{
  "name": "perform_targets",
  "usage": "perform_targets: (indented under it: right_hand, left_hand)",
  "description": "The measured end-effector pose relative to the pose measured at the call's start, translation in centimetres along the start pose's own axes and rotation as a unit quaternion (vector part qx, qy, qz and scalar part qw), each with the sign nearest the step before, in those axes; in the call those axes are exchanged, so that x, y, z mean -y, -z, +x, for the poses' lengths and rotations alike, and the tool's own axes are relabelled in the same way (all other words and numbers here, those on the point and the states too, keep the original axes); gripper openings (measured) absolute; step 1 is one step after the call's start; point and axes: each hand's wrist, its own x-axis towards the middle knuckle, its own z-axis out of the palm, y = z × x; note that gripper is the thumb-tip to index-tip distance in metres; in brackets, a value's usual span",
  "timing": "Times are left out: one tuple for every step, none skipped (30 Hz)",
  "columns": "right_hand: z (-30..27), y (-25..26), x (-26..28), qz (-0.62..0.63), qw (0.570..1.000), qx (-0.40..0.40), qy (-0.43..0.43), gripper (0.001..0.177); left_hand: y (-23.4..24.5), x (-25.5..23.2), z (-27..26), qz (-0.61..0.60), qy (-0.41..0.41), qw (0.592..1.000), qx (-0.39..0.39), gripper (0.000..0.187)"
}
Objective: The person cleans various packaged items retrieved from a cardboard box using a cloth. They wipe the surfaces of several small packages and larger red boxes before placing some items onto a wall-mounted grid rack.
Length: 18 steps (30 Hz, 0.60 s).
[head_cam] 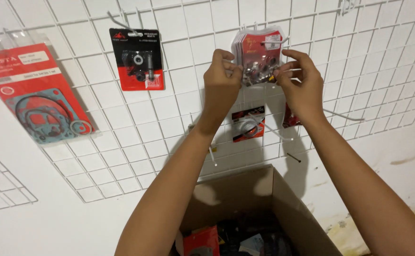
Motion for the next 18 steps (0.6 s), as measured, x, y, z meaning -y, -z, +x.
perform_targets:
  right_hand:
    - [-0.1,0.1,0.7,-0.001,1.0,0.001,-0.002,0.042]
    - [-0.2,0.2,1.4,-0.029,0.999,0.018,-0.004,0.044]
    - [-0.2,0.3,2.1,-0.057,0.998,0.036,-0.006,0.046]
    - [-0.3,0.5,2.5,-0.058,0.998,0.037,-0.007,0.046]
    - [-0.4,0.7,2.8,-0.09,0.995,0.033,0.016,0.045]
    - [-0.5,0.8,3.2,-0.121,0.991,0.03,0.04,0.044]
    - [-0.8,1.2,3.4,-0.121,0.991,0.032,0.037,0.044]
    - [-1.2,1.6,3.7,-0.115,0.992,0.03,0.051,0.043]
    - [-1.6,2.0,3.9,-0.108,0.992,0.03,0.062,0.042]
    - [-2.4,2.5,4.7,-0.108,0.992,0.034,0.058,0.042]
    - [-3.4,3.0,5.5,-0.08,0.994,0.038,0.061,0.04]
    - [-4.2,3.5,6.2,-0.053,0.996,0.042,0.065,0.04]
    - [-5.5,3.8,7.5,-0.05,0.996,0.048,0.056,0.04]
    - [-6.7,4.2,8.8,-0.033,0.996,0.062,0.064,0.034]
    - [-8.0,4.6,10.2,-0.014,0.995,0.074,0.07,0.027]
    - [-9.3,5.0,10.8,-0.011,0.995,0.079,0.061,0.027]
    - [-10.9,5.4,11.5,-0.025,0.993,0.089,0.079,0.024]
    - [-12.5,5.8,12.2,-0.038,0.99,0.098,0.098,0.024]
  left_hand:
    - [0.7,-0.7,-0.5,-0.001,0.002,1.0,0.0,0.02]
    - [1.4,-1.3,-0.9,-0.014,-0.01,0.999,0.033,0.023]
    - [2.1,-2.1,-1.4,-0.028,-0.022,0.997,0.065,0.027]
    - [2.3,-1.7,-1.4,-0.029,-0.02,0.997,0.065,0.027]
    - [2.4,-1.3,-1.5,-0.008,-0.024,0.997,0.079,0.027]
    - [2.5,-0.9,-1.5,0.013,-0.027,0.995,0.094,0.028]
    - [3.3,-1.7,-2.1,0.014,-0.024,0.995,0.094,0.028]
    - [4.1,-2.4,-2.6,-0.004,-0.034,0.993,0.111,0.023]
    - [4.8,-3.1,-3.4,-0.022,-0.042,0.991,0.127,0.019]
    - [5.8,-4.8,-4.5,-0.022,-0.035,0.991,0.127,0.019]
    - [6.9,-6.4,-5.7,-0.058,-0.015,0.985,0.159,0.016]
    - [7.9,-8.0,-6.8,-0.095,0.005,0.977,0.19,0.015]
    - [8.9,-8.9,-8.2,-0.093,0.016,0.977,0.189,0.015]
    - [9.7,-9.7,-9.6,-0.093,-0.032,0.975,0.2,0.013]
    - [10.6,-10.6,-11.0,-0.092,-0.08,0.97,0.211,0.011]
    - [11.7,-11.7,-12.5,-0.089,-0.07,0.971,0.211,0.011]
    - [12.8,-12.9,-14.0,-0.065,-0.072,0.963,0.25,0.012]
    - [13.8,-14.1,-15.5,-0.041,-0.074,0.954,0.288,0.015]
